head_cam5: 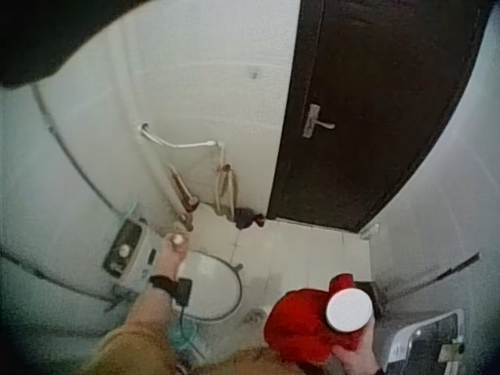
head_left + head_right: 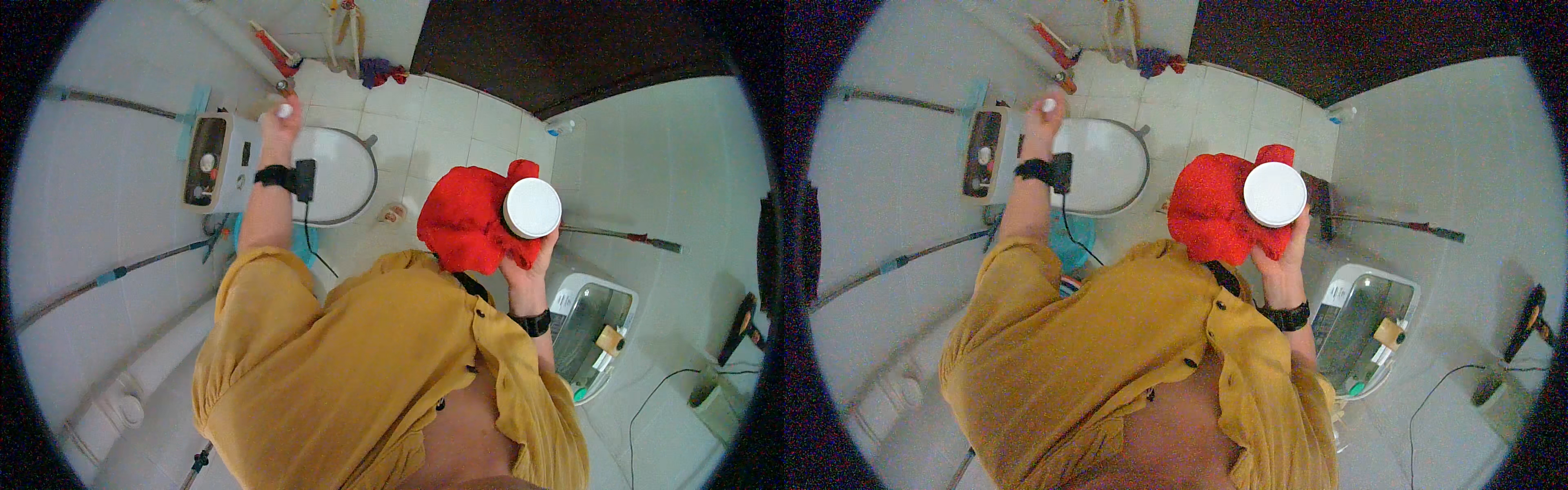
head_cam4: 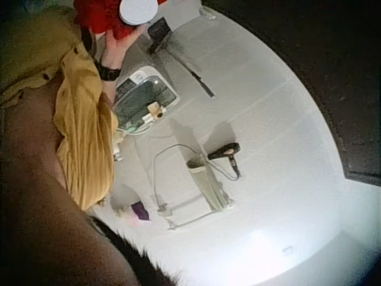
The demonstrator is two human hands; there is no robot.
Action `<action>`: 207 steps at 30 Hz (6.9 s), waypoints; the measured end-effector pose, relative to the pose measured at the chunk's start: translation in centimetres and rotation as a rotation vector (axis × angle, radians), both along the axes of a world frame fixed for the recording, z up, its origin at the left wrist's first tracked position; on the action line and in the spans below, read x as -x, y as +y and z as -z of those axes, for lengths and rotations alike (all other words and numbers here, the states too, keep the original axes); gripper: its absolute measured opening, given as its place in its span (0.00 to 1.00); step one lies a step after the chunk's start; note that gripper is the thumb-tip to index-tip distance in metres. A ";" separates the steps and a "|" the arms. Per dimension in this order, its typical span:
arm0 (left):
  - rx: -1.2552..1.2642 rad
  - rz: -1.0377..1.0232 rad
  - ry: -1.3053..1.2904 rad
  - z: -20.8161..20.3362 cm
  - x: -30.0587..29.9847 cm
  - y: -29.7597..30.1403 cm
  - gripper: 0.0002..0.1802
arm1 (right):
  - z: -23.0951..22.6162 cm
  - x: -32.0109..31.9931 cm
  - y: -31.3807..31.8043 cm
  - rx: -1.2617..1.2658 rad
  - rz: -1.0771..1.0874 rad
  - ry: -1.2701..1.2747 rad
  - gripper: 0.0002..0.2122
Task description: The person wipes several personal care bottles and containers with a red cloth, then wipes the metal shelf above the sink. The person handles a white pump bottle, a green-lidded jar, a white-lidded jar, and a yellow bottle, wiping each before placing them back on the shelf.
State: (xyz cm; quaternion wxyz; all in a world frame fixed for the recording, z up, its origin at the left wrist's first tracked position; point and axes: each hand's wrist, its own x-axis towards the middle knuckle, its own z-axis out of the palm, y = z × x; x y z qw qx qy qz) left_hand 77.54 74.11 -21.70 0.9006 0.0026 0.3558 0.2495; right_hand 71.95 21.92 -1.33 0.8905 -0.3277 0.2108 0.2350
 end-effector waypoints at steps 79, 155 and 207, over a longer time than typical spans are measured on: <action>-1.350 1.334 -1.638 -26.6 34.7 -56.4 0.48 | -5.8 40.7 -8.3 -0.007 1.235 -0.558 0.24; -1.036 1.964 -1.974 -23.5 28.5 -59.5 0.48 | -1.2 40.2 -5.6 0.097 1.550 -0.486 0.27; 0.171 3.156 -0.777 -22.9 44.4 -61.3 0.29 | -0.7 56.8 -8.2 0.639 1.936 -0.302 0.20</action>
